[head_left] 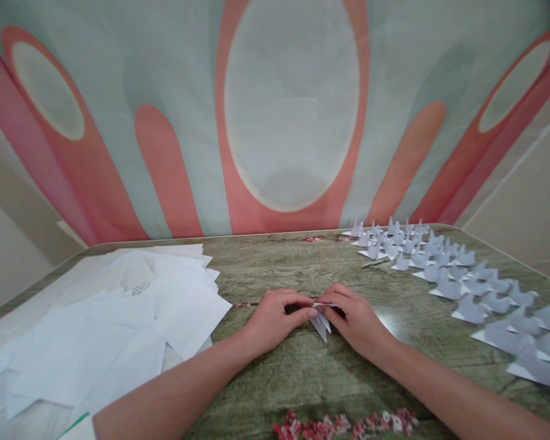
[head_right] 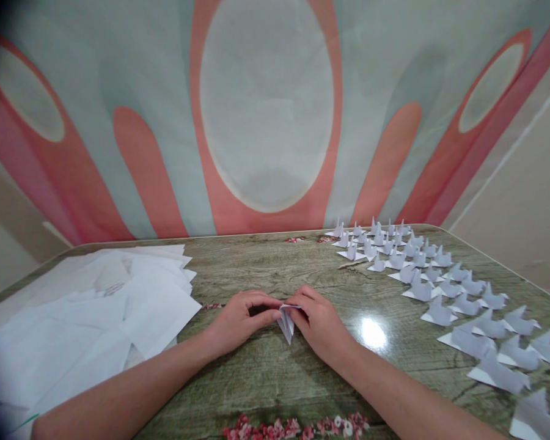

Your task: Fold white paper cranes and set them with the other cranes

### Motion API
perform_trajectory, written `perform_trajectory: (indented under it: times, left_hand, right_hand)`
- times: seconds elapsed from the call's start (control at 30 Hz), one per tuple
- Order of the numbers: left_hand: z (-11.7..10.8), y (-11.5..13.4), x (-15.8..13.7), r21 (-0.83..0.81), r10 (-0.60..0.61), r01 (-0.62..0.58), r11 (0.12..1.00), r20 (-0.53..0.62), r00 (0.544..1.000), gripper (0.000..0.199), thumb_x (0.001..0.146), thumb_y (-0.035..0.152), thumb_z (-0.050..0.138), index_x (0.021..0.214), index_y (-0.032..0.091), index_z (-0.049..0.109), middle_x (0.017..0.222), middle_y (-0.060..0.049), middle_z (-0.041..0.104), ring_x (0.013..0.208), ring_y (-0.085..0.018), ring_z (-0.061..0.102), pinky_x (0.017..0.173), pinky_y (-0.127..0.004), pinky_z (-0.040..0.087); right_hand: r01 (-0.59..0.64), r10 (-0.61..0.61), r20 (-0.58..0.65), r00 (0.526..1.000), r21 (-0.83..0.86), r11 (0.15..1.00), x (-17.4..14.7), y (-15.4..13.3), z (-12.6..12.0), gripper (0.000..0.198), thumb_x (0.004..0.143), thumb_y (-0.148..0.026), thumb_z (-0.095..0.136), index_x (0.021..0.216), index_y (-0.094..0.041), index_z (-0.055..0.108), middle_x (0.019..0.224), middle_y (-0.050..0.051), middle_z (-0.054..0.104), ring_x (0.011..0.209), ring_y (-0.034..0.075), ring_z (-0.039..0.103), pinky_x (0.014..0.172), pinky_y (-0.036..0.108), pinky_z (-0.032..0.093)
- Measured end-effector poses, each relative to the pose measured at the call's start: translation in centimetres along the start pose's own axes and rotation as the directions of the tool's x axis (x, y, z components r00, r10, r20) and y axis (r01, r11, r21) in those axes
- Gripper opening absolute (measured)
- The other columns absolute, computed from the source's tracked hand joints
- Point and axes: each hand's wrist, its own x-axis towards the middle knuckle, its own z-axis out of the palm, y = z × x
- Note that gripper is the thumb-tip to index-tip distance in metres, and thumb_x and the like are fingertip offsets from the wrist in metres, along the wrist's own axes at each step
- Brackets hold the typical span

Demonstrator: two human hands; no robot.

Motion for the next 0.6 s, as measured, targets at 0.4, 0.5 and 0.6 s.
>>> perform_trajectory:
  times: [0.4,0.5,0.6]
  left_hand:
    - [1.2,-0.1,0.3,0.028,-0.090,0.095,0.995,-0.131,0.987,0.025,0.071,0.043,0.065,0.080,0.020,0.067,0.079,-0.001,0.068,0.075,-0.017,0.061,0.070,-0.026,0.044]
    - [1.3,-0.2,0.3,0.067,-0.069,0.080,0.995,-0.148,0.987,0.024,0.070,0.043,0.067,0.078,0.020,0.066,0.079,0.000,0.067,0.078,-0.018,0.060,0.071,-0.026,0.044]
    - [1.3,-0.3,0.3,0.122,-0.031,0.052,0.991,-0.169,0.985,0.025,0.069,0.043,0.068,0.081,0.021,0.066,0.083,-0.001,0.066,0.085,-0.020,0.058,0.075,-0.028,0.042]
  right_hand:
    - [0.076,-0.075,0.021,0.997,-0.046,0.996,-0.2,0.5,0.4,0.014,0.085,-0.018,0.049,0.084,-0.020,0.063,0.080,0.004,0.055,0.075,0.016,0.055,0.066,0.027,0.047]
    - [0.083,-0.081,0.041,0.996,-0.060,0.995,-0.3,0.4,0.5,0.014,0.085,-0.016,0.049,0.087,-0.020,0.062,0.082,0.005,0.054,0.077,0.016,0.055,0.068,0.028,0.047]
    - [0.090,-0.086,0.061,0.994,-0.060,0.994,-0.3,0.4,0.4,0.014,0.084,-0.014,0.049,0.091,-0.020,0.061,0.085,0.005,0.054,0.079,0.016,0.055,0.070,0.028,0.048]
